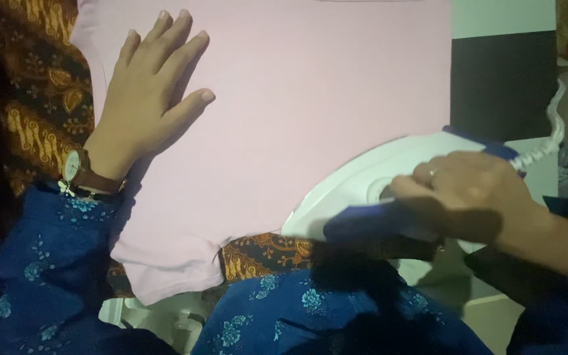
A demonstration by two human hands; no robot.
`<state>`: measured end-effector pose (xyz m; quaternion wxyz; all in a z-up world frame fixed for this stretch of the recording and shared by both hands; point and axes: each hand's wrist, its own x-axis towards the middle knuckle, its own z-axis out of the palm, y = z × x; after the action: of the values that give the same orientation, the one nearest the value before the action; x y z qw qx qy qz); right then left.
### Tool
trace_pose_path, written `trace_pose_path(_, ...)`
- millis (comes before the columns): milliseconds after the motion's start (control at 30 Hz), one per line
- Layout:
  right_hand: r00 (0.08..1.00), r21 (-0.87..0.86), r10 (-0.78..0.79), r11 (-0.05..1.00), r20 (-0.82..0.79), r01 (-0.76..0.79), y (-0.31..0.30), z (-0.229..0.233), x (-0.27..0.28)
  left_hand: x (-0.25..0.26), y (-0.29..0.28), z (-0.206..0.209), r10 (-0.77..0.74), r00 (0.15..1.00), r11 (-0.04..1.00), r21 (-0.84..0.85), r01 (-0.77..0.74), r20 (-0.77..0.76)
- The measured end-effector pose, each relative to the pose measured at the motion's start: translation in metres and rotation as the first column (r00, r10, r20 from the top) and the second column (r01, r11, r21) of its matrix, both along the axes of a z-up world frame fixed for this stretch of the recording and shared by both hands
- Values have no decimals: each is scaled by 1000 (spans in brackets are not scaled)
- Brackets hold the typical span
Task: Iron a pink t-shirt on a flat surface.
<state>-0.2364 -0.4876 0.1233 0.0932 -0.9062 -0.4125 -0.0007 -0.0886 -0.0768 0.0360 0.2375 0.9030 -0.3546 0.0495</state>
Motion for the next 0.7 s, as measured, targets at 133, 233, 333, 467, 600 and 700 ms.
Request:
trace_pose_path(133,954,-286,-176,927,244,244,-18,-16,38,5,1,-10,15,998,999,47,-18,63)
trace_pose_path(233,831,-294,-330,824,448,485,2,11,88,-1,-3,3,32,999,999,1,-32,-7)
trace_pose_path(333,783,-80,-355,887,510,454,-17,-1,134,-1,-3,4,17,1000,1000,8,-17,4)
trace_pose_path(467,680,-149,-351,815,644,561,-46,-25,153,-1,-4,6,18,1000,1000,-11,-18,-15)
trace_pose_path(600,832,-357,-396,768,389,532,-25,6,124,-1,-5,6,24,1000,1000,2,-24,-6)
trace_pose_path(700,931,-531,-321,765,175,364,-25,11,87,0,-6,8,38,999,999,2,-38,-25)
